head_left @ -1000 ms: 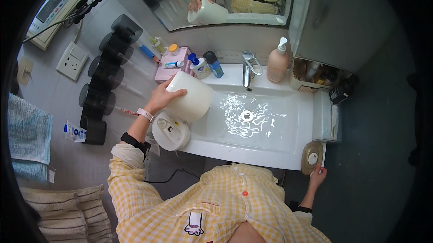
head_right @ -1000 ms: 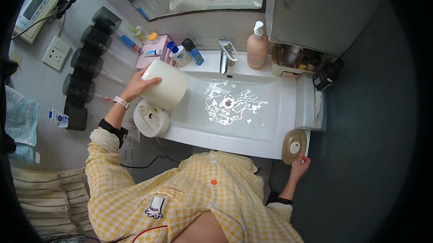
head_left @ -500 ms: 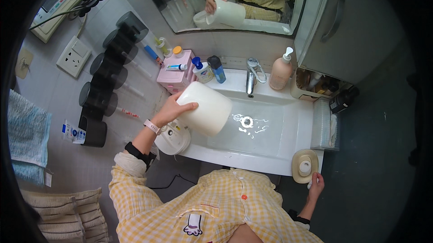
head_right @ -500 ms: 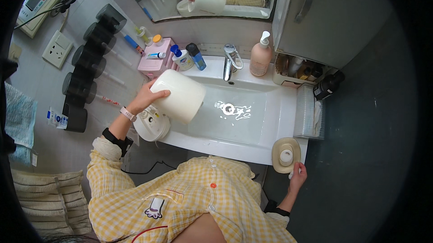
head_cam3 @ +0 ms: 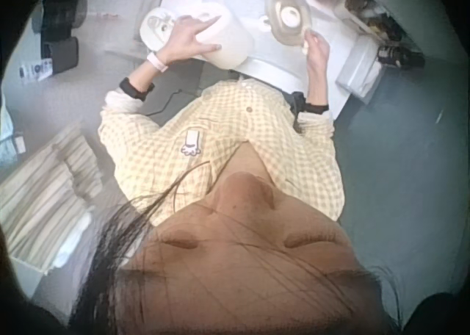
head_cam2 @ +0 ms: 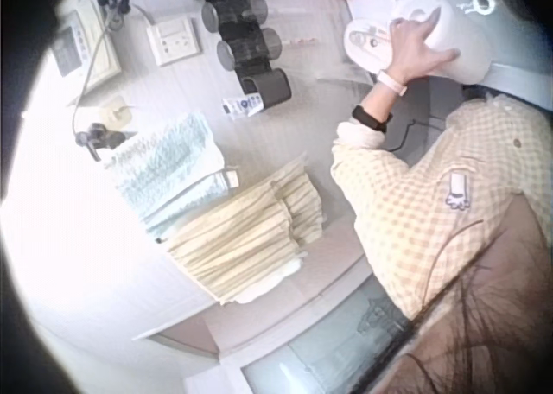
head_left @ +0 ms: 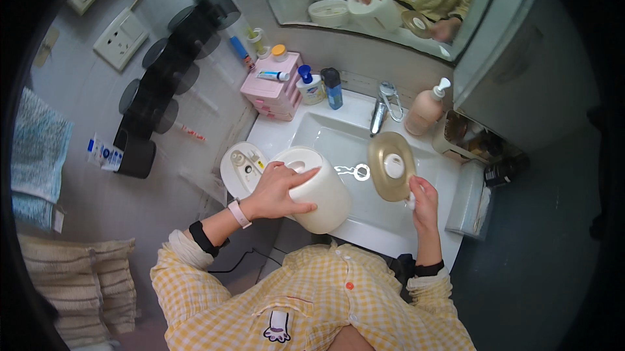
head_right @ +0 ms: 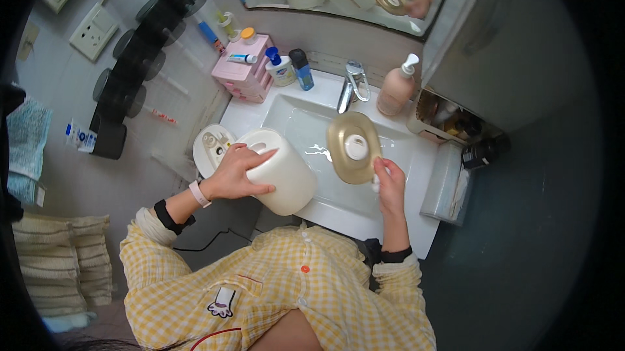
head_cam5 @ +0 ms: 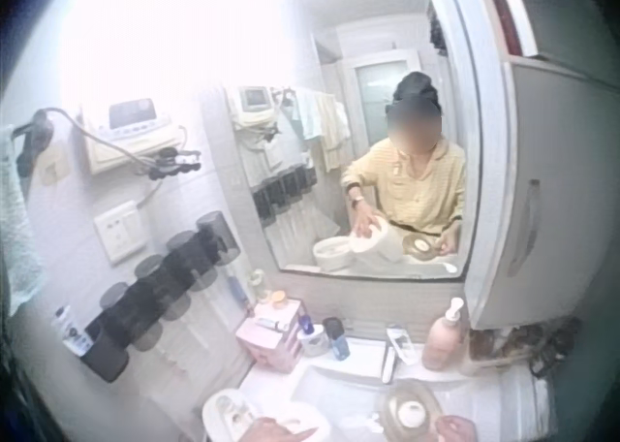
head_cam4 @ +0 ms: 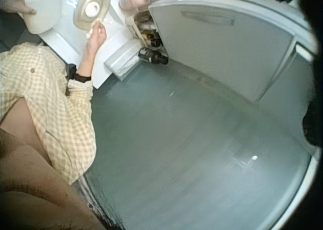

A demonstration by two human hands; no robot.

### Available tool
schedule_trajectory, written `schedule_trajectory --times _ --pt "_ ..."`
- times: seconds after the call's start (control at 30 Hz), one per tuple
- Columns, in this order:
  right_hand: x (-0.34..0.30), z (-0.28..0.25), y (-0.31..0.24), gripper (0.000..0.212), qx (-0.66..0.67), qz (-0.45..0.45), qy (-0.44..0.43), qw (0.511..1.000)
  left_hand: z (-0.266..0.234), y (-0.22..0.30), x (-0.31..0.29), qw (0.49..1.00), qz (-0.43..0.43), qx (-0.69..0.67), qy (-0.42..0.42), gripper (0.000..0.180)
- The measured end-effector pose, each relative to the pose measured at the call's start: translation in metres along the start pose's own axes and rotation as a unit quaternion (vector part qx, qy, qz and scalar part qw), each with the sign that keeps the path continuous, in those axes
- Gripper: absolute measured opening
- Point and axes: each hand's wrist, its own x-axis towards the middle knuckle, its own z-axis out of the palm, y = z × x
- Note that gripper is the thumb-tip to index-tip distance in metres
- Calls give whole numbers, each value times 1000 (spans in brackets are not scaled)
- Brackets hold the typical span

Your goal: The person assembles a small white and gold appliance at a bathroom sink. They place internal components into the base, attach the lid, wipe the exterior with a cloth, and plug the power cord into a wall outlet.

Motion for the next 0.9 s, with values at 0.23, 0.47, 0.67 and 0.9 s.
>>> schedule_trajectory --times 0.23,0.47,0.67,0.9 --pt "14 90 -14 26 -15 96 -216 972 46 15 -34 983 26 122 131 61" --pt "1 123 -5 23 -111 96 -269 952 84 27 -50 968 13 148 203 51" --pt "-17 127 8 27 -170 46 -265 948 100 29 -61 968 -20 113 225 49" --pt "-28 140 20 30 -213 -84 -283 931 127 19 -77 937 -6 120 328 44"
